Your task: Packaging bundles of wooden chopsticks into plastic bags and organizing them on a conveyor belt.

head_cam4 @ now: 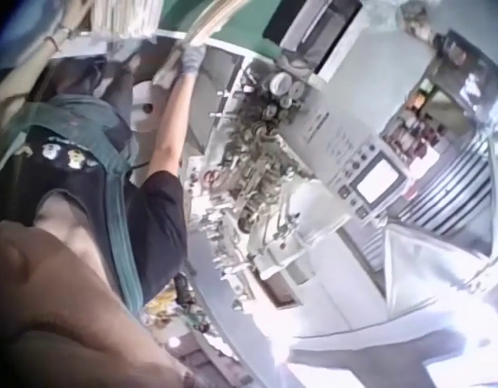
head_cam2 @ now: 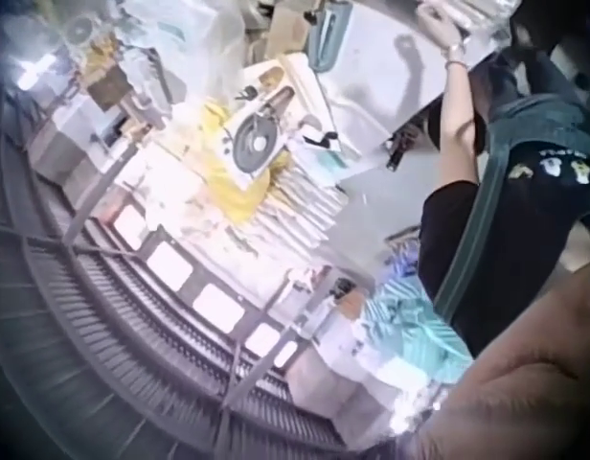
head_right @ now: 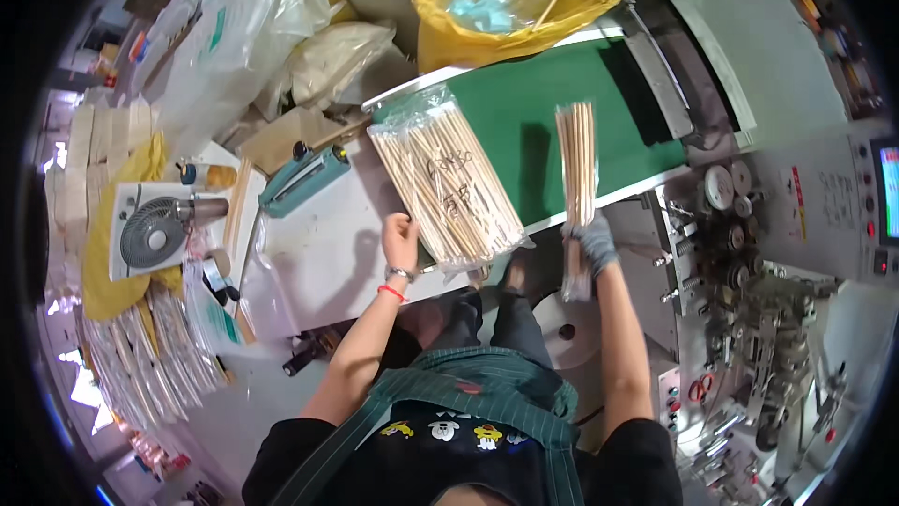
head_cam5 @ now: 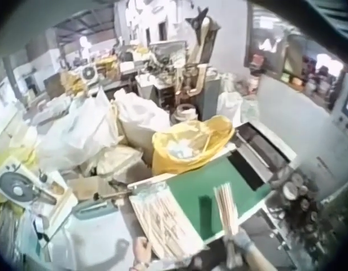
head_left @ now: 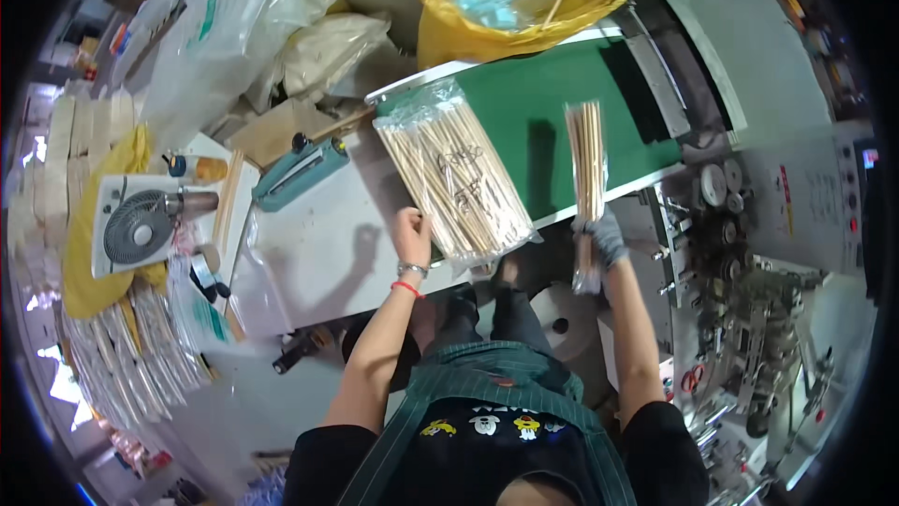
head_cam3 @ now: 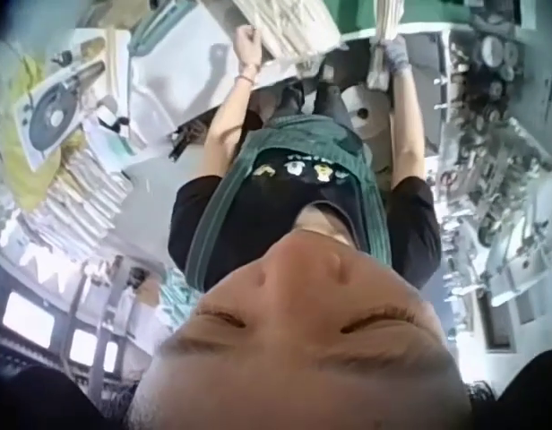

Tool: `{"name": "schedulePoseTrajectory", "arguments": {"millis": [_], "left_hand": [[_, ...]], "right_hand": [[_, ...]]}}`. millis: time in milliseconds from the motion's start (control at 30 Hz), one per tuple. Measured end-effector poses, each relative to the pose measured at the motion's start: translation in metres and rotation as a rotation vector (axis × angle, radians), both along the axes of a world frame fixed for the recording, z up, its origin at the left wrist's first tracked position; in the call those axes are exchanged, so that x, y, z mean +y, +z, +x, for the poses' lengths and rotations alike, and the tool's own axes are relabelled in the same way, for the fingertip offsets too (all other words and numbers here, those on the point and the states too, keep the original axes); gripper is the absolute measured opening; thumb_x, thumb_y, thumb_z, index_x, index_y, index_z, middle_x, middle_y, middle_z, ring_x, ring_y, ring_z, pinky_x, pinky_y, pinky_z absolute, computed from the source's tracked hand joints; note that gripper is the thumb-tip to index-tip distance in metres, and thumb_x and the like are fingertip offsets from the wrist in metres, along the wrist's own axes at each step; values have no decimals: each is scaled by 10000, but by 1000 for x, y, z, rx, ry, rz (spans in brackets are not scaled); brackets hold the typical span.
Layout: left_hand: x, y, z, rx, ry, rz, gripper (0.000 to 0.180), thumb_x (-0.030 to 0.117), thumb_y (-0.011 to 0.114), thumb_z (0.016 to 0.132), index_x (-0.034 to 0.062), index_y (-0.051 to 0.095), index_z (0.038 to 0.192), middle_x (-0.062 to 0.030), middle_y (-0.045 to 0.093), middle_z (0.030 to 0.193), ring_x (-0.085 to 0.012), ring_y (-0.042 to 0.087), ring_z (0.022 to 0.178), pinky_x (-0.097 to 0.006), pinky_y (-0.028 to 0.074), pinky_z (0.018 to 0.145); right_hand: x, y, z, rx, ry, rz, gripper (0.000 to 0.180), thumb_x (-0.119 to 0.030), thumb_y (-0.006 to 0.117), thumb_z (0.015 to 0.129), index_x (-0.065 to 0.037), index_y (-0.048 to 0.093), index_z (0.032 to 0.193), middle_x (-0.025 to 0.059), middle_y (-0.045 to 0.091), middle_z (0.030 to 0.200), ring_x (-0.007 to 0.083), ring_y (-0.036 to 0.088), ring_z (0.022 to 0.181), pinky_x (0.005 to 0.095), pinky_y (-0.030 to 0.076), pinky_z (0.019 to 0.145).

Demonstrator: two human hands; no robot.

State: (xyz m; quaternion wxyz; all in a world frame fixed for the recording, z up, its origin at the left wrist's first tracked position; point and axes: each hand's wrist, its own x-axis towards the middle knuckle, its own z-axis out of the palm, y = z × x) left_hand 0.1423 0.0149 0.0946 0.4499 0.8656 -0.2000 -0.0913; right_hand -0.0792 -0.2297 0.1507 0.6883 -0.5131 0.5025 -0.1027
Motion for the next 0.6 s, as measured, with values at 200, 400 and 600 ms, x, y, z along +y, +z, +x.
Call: {"name": "schedulePoseTrajectory", "arguments": {"millis": [200,400,600], "left_hand": [[-9,-8,34,369,282,-158,382,211,610,700,-26,448,951,-67,532,772,-122,506,688,-235,407,654],[-23,-38,37,555,364,-187,411,281,651,651,-42,499,854,-56,538,684,-106,495,628,-221,405,589],[-50,-25,35,640,323,-53,339,290,660,624,6,476,660,-25,505,612,-94,447,539,-234,370,488]], "right_hand": [[-91,-51,52,382,334,-668,725,-141,691,502,-57,336,1128,124,473,964,254,487,855,321,412,734],[-64,-49,99,313,344,-1290,721,-305,635,603,-31,293,1176,195,377,1133,324,356,1056,337,289,894],[24,-49,169,21,444,-41,752,-179,713,563,33,292,1149,145,458,1043,169,444,946,269,365,815]]}}
